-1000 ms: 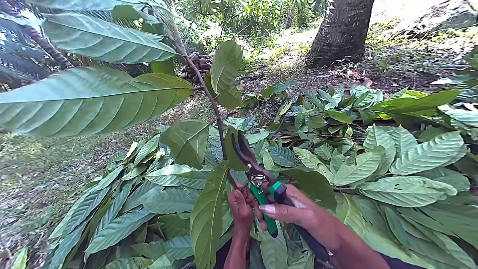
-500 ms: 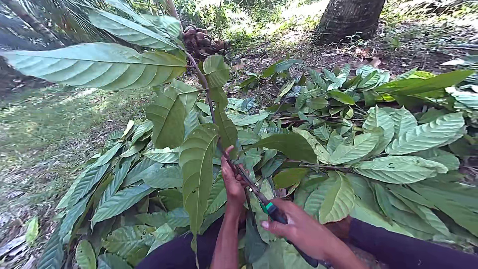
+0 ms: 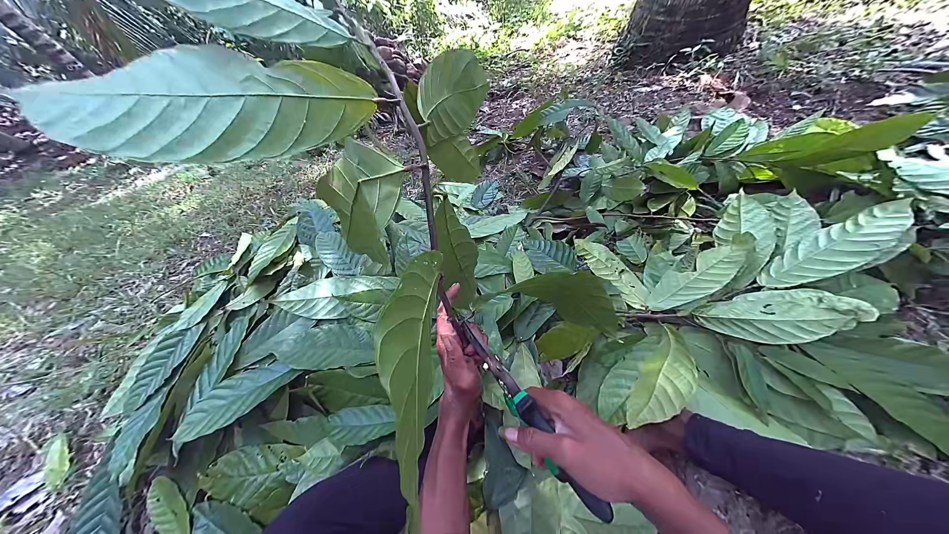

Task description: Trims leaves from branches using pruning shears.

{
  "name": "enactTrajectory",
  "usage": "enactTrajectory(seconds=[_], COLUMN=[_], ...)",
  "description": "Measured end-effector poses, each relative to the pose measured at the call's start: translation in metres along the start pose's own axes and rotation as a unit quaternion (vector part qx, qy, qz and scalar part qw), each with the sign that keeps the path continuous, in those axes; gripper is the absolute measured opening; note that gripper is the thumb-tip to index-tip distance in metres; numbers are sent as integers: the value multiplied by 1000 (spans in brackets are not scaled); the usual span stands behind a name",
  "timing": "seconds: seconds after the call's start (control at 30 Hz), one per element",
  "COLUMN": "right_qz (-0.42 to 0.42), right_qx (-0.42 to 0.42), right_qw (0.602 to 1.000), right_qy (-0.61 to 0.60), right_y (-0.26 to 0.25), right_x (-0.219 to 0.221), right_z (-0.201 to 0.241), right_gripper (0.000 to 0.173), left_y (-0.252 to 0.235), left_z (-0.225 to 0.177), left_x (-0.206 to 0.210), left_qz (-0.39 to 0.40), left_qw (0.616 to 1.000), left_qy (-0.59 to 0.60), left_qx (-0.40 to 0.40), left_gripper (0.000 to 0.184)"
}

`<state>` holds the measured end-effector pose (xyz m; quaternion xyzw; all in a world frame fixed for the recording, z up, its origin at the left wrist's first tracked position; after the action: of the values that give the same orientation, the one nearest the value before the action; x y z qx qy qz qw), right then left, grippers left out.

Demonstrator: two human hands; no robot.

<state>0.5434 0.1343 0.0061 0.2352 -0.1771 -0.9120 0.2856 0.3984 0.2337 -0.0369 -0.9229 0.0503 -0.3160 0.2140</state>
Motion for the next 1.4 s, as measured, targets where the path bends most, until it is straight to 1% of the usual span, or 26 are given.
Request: enactTrajectory(seconds=[0.13, 0.23, 0.37, 0.47, 0.57, 0.67, 0.77, 0.93, 1.1, 1.27, 1.4], right_qz=[-19, -27, -49, -117, -189, -184, -178, -199, -194, -192, -192], right_qx=[19, 22, 17, -1, -5, -5, -19, -47, -65, -72, -82], right_qw=[999, 998, 997, 992, 980, 978, 974, 964, 963, 962, 964], right_qy=[36, 49, 58, 46, 61, 100, 137, 170, 177, 179, 167], right_y=[3, 4, 3, -1, -3, -5, -10, -14, -13, -13, -13], right_x=[1, 1, 4, 9, 9, -6, -22, -33, -34, -34, -34], right_z=[7, 10, 12, 8, 9, 17, 25, 30, 30, 31, 30], right_gripper=[44, 46, 40, 31, 39, 52, 55, 58, 59, 60, 57], left_y=[0, 0, 0, -2, -1, 1, 3, 5, 5, 6, 6], left_z=[-1, 0, -2, -4, -8, -13, -12, -11, -11, -12, -12], left_x=[0, -1, -1, 2, 8, 13, 17, 21, 23, 26, 29], left_qz=[7, 14, 10, 6, 2, 16, 18, 56, 62, 75, 90], left_qw=[999, 999, 999, 1000, 1000, 999, 996, 992, 991, 988, 982], left_qy=[-38, -50, -32, -6, 8, 33, 84, 108, 117, 130, 161], left_qx=[-6, 3, -3, 0, -1, -7, -28, -26, -34, -33, -35], left_gripper=[99, 98, 96, 93, 90, 84, 79, 72, 71, 66, 64])
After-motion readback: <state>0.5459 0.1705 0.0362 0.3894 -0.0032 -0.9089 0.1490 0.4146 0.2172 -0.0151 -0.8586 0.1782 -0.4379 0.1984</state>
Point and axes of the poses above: each hand's wrist, its own y-axis away from the middle knuckle, its own x-axis out of the palm, z = x × y, the point moved 4 cm from there along -y, towards the middle knuckle, and after that the axes turned 12 degrees about y, right-handed, at the moved point
